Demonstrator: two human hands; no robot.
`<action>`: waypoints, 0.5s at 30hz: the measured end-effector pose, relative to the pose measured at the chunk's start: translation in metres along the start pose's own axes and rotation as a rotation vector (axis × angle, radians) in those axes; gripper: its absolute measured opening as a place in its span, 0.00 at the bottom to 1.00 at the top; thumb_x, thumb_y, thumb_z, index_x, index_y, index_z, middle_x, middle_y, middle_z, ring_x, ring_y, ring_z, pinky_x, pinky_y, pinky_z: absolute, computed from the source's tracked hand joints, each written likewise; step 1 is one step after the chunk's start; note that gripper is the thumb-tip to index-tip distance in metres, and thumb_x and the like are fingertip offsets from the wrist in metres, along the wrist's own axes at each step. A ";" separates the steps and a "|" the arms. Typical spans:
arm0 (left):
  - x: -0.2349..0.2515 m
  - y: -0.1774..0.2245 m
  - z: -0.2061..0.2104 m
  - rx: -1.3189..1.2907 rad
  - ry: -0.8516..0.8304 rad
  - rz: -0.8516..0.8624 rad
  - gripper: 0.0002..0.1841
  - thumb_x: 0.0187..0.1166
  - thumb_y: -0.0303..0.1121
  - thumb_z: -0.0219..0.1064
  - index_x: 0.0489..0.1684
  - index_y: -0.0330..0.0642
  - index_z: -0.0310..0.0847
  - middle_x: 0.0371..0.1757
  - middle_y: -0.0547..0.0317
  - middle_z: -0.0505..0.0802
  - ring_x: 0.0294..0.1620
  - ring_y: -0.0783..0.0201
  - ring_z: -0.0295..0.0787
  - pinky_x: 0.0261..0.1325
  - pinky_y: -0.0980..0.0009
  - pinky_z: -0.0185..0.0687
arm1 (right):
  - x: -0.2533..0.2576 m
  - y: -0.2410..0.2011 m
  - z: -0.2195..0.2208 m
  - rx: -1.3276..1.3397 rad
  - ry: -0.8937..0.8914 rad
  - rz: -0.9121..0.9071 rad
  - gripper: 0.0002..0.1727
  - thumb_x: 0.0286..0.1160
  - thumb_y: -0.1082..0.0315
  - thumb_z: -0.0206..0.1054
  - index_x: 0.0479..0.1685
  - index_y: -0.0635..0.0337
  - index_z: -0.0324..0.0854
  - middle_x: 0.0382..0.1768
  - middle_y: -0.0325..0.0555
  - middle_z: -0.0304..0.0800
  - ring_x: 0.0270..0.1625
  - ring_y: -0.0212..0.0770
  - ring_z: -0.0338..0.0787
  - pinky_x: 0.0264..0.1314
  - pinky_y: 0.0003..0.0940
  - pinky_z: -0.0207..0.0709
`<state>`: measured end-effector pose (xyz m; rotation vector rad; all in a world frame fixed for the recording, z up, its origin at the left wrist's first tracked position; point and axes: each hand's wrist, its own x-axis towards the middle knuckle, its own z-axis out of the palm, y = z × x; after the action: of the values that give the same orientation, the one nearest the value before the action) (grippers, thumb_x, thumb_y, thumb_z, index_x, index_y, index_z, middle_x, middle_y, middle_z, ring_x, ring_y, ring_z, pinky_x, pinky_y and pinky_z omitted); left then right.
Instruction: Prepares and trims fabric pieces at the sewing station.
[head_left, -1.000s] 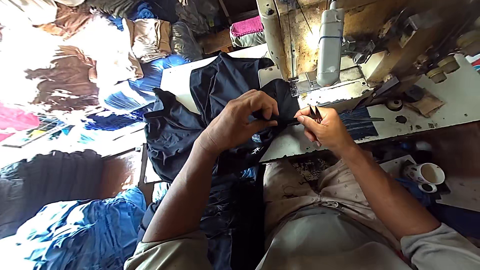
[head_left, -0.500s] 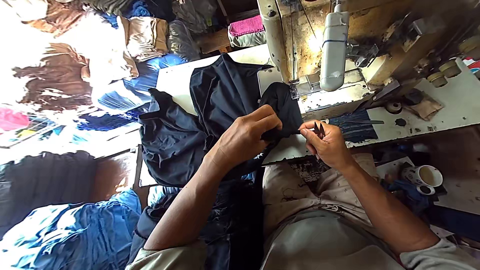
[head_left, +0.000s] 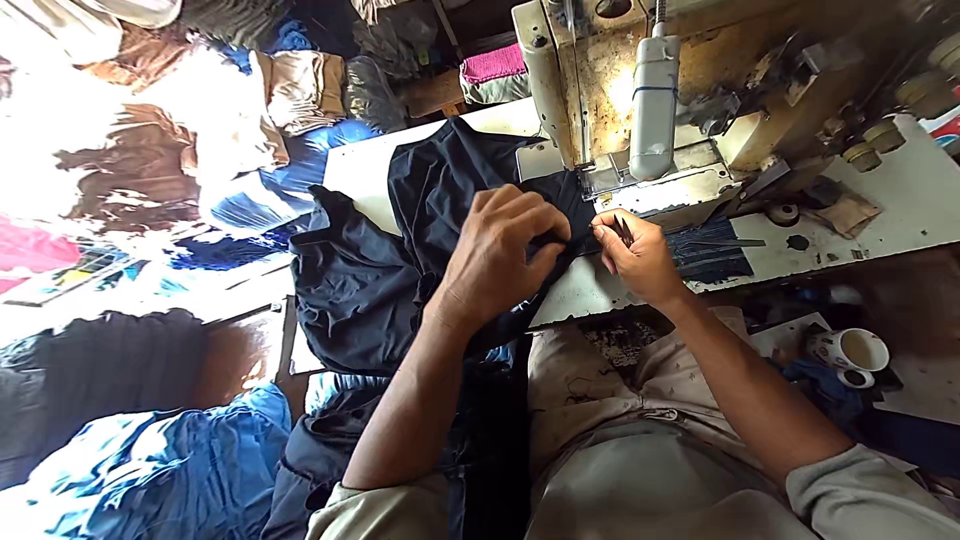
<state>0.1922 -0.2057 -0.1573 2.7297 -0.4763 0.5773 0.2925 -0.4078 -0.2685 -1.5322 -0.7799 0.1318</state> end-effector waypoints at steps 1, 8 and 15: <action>-0.003 0.004 0.008 -0.039 0.023 0.025 0.05 0.75 0.35 0.70 0.42 0.50 0.92 0.42 0.66 0.93 0.54 0.61 0.86 0.72 0.50 0.72 | 0.000 0.001 -0.003 -0.049 -0.025 -0.014 0.09 0.88 0.67 0.61 0.57 0.57 0.84 0.21 0.43 0.82 0.12 0.35 0.75 0.11 0.30 0.73; -0.015 0.013 0.054 -0.184 0.095 0.130 0.04 0.73 0.35 0.75 0.38 0.52 0.96 0.44 0.62 0.90 0.59 0.59 0.83 0.70 0.54 0.73 | -0.023 0.001 -0.013 -0.032 -0.163 -0.145 0.12 0.84 0.73 0.63 0.59 0.63 0.88 0.27 0.40 0.90 0.20 0.29 0.84 0.23 0.27 0.84; -0.027 -0.001 0.063 0.081 0.027 -0.047 0.23 0.73 0.39 0.72 0.70 0.55 0.84 0.81 0.53 0.77 0.81 0.49 0.71 0.79 0.48 0.70 | -0.037 0.000 -0.009 0.131 -0.025 -0.066 0.12 0.87 0.69 0.63 0.55 0.66 0.88 0.18 0.40 0.85 0.17 0.31 0.81 0.19 0.26 0.78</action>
<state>0.1905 -0.2204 -0.2241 2.7973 -0.3892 0.6342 0.2687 -0.4353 -0.2810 -1.3816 -0.8250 0.1500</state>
